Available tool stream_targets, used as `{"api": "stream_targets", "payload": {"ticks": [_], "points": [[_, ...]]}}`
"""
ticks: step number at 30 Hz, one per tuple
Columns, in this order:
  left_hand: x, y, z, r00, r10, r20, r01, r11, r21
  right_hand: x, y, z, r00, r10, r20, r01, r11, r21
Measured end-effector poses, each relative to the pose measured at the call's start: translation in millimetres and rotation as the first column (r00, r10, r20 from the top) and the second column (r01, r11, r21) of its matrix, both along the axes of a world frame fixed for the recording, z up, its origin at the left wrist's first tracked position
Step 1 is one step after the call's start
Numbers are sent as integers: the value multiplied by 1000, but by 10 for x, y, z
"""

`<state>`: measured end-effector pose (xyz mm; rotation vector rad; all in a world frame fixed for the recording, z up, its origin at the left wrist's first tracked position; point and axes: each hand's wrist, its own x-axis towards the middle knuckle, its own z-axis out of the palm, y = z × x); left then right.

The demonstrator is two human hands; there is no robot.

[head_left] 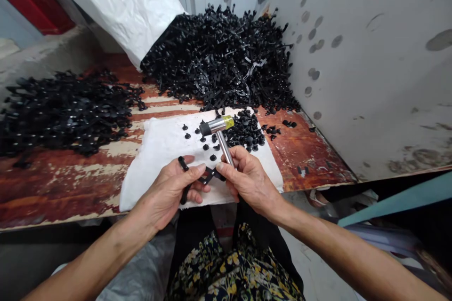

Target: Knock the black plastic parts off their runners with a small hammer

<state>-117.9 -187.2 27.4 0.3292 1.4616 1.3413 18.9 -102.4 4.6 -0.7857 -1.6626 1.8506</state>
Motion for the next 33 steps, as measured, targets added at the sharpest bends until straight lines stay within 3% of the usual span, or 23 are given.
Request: {"api": "stream_targets", "payload": {"ticks": [7, 10, 14, 19, 33], "points": [[-59, 95, -21, 998, -43, -50, 43, 999, -6, 43, 23, 51, 1000, 8, 8, -9, 999, 44], [-135, 190, -19, 996, -43, -75, 40, 998, -42, 140, 38, 66, 999, -54, 2, 53, 996, 67], [-203, 310, 0, 989, -28, -147, 15, 996, -90, 287, 35, 1, 992, -129, 8, 129, 991, 21], [-213, 398, 15, 980, -29, -197, 4, 992, -130, 388, -34, -102, 991, -133, 0, 133, 991, -32], [-235, 428, -14, 983, -56, -175, 22, 981, -191, 468, -71, -183, 992, -125, 22, 127, 989, -82]]}}
